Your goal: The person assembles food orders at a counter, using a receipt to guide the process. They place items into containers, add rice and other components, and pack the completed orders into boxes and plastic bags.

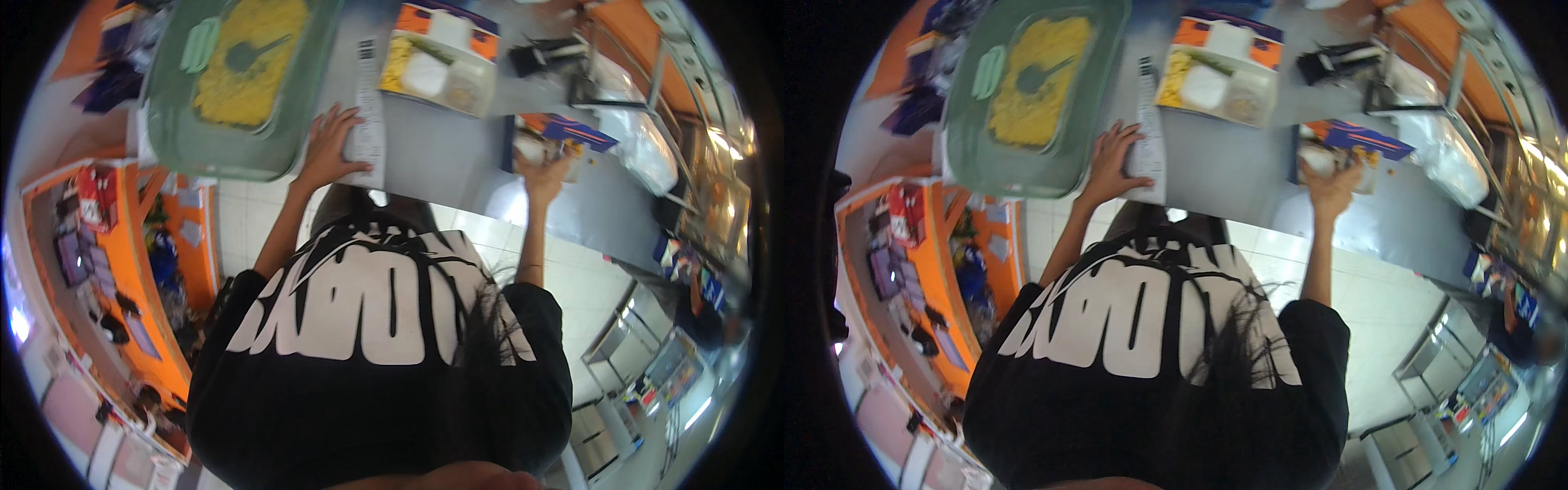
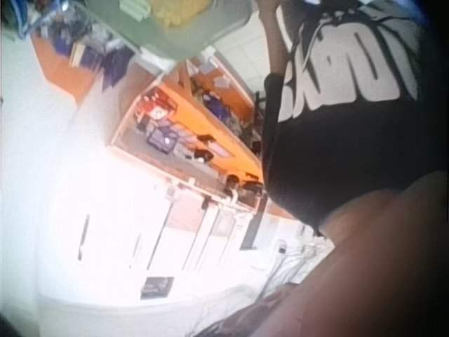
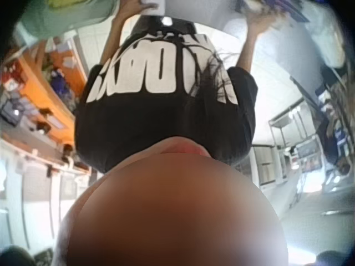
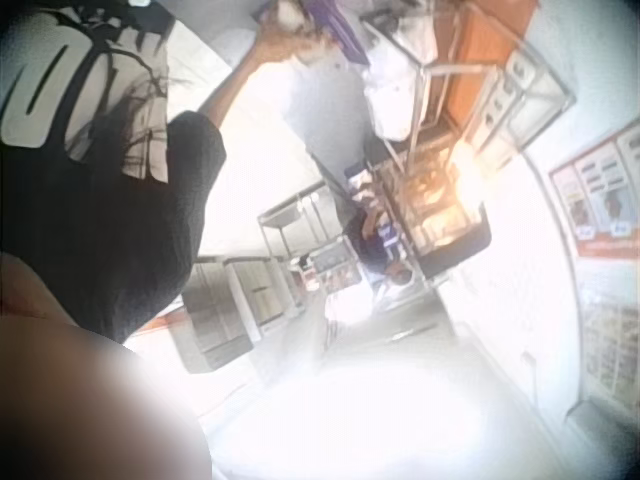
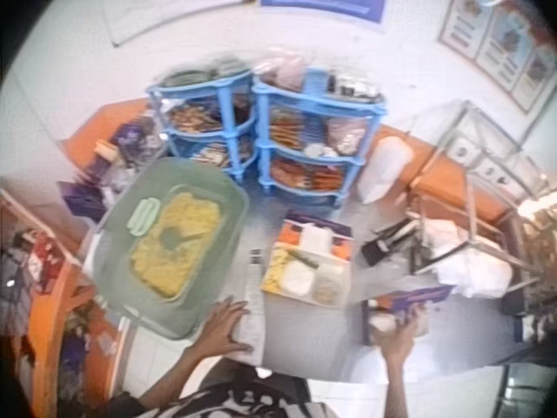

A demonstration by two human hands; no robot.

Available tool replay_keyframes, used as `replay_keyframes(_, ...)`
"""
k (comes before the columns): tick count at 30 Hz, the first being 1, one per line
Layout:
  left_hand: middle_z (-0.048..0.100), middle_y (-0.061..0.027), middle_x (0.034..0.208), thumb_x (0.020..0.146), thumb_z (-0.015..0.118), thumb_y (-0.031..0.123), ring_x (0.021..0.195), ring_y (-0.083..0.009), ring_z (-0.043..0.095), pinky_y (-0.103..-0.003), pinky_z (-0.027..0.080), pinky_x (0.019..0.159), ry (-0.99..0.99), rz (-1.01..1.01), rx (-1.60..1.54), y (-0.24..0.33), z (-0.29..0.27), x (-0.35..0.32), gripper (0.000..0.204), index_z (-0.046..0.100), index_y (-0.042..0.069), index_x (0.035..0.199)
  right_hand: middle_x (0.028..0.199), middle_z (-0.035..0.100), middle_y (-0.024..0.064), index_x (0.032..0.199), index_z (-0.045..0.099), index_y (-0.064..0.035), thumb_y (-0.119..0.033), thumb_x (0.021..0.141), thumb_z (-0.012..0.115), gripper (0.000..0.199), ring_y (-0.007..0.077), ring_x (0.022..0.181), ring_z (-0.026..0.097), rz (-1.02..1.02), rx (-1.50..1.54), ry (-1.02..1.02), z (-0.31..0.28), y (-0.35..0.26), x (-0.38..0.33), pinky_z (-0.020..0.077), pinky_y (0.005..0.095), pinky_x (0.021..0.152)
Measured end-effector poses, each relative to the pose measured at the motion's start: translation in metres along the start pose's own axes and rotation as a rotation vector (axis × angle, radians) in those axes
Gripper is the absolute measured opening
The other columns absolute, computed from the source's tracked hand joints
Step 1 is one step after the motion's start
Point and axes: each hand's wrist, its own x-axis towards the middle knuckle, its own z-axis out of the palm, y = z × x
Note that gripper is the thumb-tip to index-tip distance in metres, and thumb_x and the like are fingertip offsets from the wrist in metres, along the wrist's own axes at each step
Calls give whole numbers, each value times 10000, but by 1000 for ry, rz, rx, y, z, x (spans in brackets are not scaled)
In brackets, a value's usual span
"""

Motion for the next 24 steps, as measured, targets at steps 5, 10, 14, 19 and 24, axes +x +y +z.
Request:
replay_keyframes(5, 388, -54, 1440, 579, 815, 484, 1417, -324, 200, -531, 114, 1136, 10, 0, -26, -4, 0, -4, 849, 453, 153, 1271, 1115, 553, 126, 1236, 430, -40, -331, 589, 885, 843, 279, 995, 576, 26, 266, 22, 9, 18, 2, 478, 374, 845)
replay_keyframes(10, 374, -48, 1450, 576, 815, 495, 1424, -304, 182, -502, 87, 1153, -8, -19, -34, -4, 0, -6, 885, 424, 157, 1295, 889, 538, 56, 1043, 482, -58, -349, 615, 877, 651, 221, 789, 542, 148, 177, -20, 14, 29, 5, 464, 346, 752)
replay_keyframes(14, 370, -46, 1452, 579, 808, 513, 1425, -297, 180, -495, 91, 1156, 2, -7, -40, -6, 1, -7, 891, 424, 155, 1299, 794, 526, 24, 964, 493, -59, -361, 727, 819, 504, 165, 655, 499, 83, 171, 124, 10, 13, 4, 445, 294, 639)
replay_keyframes(19, 376, -46, 1442, 593, 777, 568, 1420, -293, 192, -492, 104, 1154, 44, -17, -5, -3, 3, -7, 874, 457, 156, 1294, 572, 508, 14, 939, 550, -29, -333, 958, 527, 305, 64, 469, 400, 341, 950, 135, -12, -50, -31, 305, 222, 427)
replay_keyframes(24, 403, -67, 1374, 567, 771, 608, 1402, -299, 228, -500, 119, 1149, 49, -63, 61, 6, 4, -6, 931, 452, 207, 1343, 729, 622, 74, 966, 601, -52, -424, 987, 339, 455, 75, 630, 526, 279, 1368, -857, 21, -135, -75, 416, 245, 502)
